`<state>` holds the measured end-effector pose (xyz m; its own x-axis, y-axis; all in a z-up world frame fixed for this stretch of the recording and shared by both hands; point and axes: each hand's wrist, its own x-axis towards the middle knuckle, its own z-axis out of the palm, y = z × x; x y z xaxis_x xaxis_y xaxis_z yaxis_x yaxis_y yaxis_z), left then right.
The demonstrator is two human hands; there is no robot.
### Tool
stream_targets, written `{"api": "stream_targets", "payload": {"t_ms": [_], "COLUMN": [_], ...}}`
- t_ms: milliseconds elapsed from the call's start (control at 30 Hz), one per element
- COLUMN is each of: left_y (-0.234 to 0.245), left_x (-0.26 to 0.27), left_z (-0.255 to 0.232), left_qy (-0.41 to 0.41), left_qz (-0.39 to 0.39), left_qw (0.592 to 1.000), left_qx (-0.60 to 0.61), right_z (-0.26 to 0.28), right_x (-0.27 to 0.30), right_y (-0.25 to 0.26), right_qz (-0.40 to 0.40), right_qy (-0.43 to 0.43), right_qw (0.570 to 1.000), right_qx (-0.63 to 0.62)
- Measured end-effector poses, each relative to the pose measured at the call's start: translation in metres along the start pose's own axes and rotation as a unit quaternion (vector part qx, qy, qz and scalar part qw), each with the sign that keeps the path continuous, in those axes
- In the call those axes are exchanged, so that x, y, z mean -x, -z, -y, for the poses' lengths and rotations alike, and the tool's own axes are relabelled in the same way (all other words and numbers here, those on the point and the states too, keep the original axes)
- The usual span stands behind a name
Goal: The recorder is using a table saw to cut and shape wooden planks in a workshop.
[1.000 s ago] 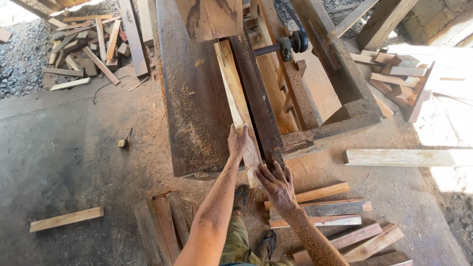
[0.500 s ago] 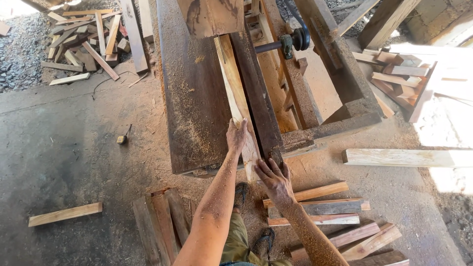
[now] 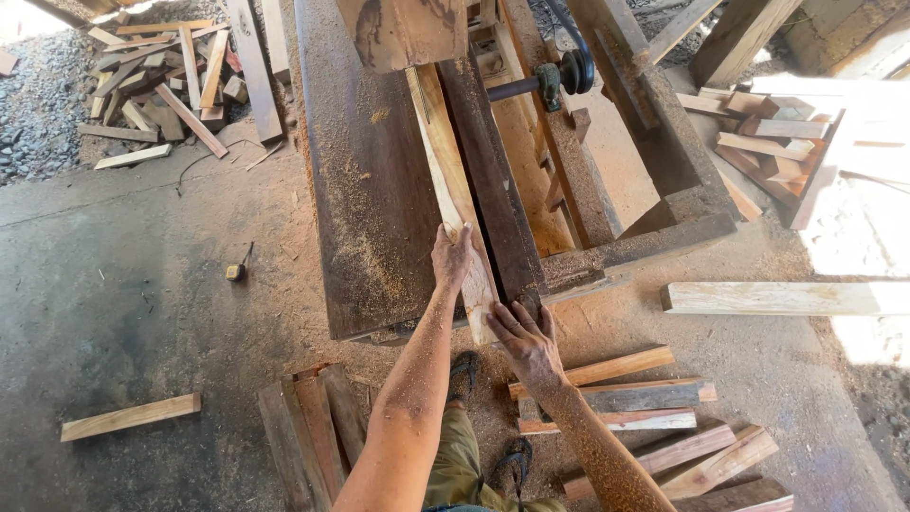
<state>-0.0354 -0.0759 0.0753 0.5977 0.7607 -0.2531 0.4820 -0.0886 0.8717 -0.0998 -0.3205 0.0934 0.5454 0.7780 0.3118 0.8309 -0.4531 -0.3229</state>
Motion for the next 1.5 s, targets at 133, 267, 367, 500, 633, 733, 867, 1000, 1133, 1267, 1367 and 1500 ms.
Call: {"api": "stream_targets", "payload": {"t_ms": [133, 267, 367, 500, 633, 733, 867, 1000, 1133, 1267, 1367, 1500], "left_y": [0.005, 0.006, 0.003, 0.006, 0.006, 0.006, 0.006, 0.005, 0.003, 0.003, -0.006, -0.015], "left_x": [0.000, -0.002, -0.009, -0.010, -0.013, -0.017, -0.021, -0.027, -0.031, -0.034, -0.043, -0.031], "left_z": [-0.010, -0.011, -0.005, -0.012, -0.014, -0.017, -0.017, -0.015, -0.014, -0.016, 0.011, 0.027], "left_qy": [-0.023, 0.001, -0.036, -0.016, -0.017, -0.026, -0.016, -0.026, -0.032, -0.031, -0.045, -0.059], "left_qz": [0.003, 0.020, 0.002, 0.016, 0.020, 0.013, 0.012, 0.015, 0.007, 0.014, 0.011, 0.008], "left_qw": [1.000, 0.999, 0.999, 0.999, 0.999, 0.998, 0.999, 0.998, 0.999, 0.998, 0.996, 0.998], "left_qx": [0.003, 0.037, 0.029, 0.043, 0.041, 0.050, 0.043, 0.047, 0.031, 0.050, 0.070, 0.020], "right_z": [0.000, -0.001, -0.001, -0.006, -0.008, -0.010, -0.008, -0.006, -0.009, -0.011, -0.007, -0.008], "right_x": [-0.007, -0.011, -0.016, -0.015, -0.017, -0.022, -0.026, -0.032, -0.036, -0.037, -0.037, -0.042], "right_y": [0.004, 0.001, 0.005, -0.003, -0.011, -0.013, -0.006, -0.004, -0.002, -0.007, 0.000, -0.003], "right_qz": [0.013, -0.010, -0.022, -0.022, -0.020, -0.021, 0.013, 0.007, 0.009, -0.009, -0.006, -0.017], "right_qy": [0.000, 0.007, 0.013, 0.018, 0.006, 0.007, -0.004, -0.011, -0.001, 0.002, 0.002, 0.007], "right_qw": [1.000, 1.000, 0.999, 1.000, 1.000, 1.000, 1.000, 1.000, 1.000, 1.000, 1.000, 1.000], "right_qx": [0.010, -0.017, -0.023, 0.002, 0.000, -0.013, 0.010, -0.021, 0.002, -0.014, 0.010, -0.006]}}
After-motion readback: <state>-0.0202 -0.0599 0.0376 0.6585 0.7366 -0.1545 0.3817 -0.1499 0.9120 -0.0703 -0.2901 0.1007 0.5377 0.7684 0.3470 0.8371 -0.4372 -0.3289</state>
